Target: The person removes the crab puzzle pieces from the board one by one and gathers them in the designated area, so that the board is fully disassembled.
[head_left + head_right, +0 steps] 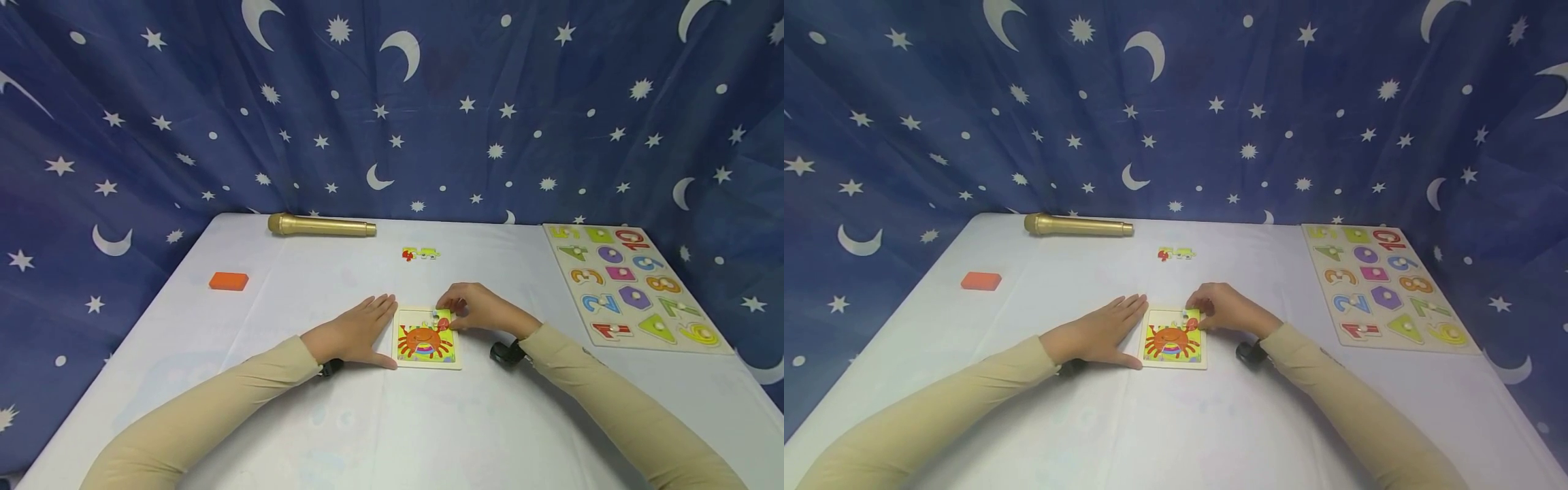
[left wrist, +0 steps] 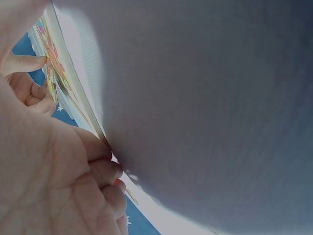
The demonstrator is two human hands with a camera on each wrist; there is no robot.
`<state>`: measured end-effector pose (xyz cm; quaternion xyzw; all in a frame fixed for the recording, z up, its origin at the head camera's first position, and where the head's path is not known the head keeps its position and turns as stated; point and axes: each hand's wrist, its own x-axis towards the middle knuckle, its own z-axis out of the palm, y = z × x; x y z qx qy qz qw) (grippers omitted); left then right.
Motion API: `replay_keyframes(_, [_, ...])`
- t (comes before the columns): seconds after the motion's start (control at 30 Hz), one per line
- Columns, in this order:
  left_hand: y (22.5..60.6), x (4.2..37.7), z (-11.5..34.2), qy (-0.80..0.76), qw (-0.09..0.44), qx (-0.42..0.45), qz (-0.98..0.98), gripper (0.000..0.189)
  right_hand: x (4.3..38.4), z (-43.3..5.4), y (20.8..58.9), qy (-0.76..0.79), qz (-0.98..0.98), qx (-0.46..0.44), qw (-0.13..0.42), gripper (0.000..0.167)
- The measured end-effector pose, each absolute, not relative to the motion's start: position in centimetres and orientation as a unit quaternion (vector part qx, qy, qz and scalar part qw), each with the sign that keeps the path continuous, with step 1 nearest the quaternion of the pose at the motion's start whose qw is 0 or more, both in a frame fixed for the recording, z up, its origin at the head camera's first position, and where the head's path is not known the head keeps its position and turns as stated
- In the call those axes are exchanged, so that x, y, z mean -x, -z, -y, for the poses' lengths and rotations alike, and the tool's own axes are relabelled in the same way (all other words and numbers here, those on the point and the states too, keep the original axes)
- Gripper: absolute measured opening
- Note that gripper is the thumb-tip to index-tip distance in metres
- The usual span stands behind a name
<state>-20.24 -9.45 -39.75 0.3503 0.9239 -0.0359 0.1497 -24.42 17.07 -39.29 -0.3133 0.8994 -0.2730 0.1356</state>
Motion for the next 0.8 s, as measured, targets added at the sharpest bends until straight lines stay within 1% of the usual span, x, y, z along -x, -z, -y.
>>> replay_keyframes(0.17, [39.7, 20.2, 9.5, 0.036, 0.149, -0.35, -0.924, 0.11, 24.6, -17.7, 39.0, 0.288, -0.903, 0.298, 0.116, 0.033])
replay_keyframes(0.27, [39.7, 20.1, 9.5, 0.034, 0.149, -0.349, -0.924, 0.11, 25.5, -18.4, 38.5, 0.302, -0.905, 0.284, 0.098, 0.032])
replay_keyframes(0.43, [39.7, 20.2, 9.5, 0.039, 0.15, -0.346, -0.925, 0.11, 28.8, -20.0, 38.4, 0.315, -0.911, 0.253, 0.078, 0.033])
replay_keyframes(0.6, [39.9, 20.2, 9.5, 0.036, 0.153, -0.343, -0.926, 0.111, 32.7, -20.8, 38.6, 0.316, -0.92, 0.213, 0.087, 0.033])
replay_keyframes(0.8, [39.7, 20.1, 9.5, 0.036, 0.156, -0.343, -0.926, 0.11, 35.9, -20.4, 39.4, 0.312, -0.928, 0.176, 0.097, 0.033])
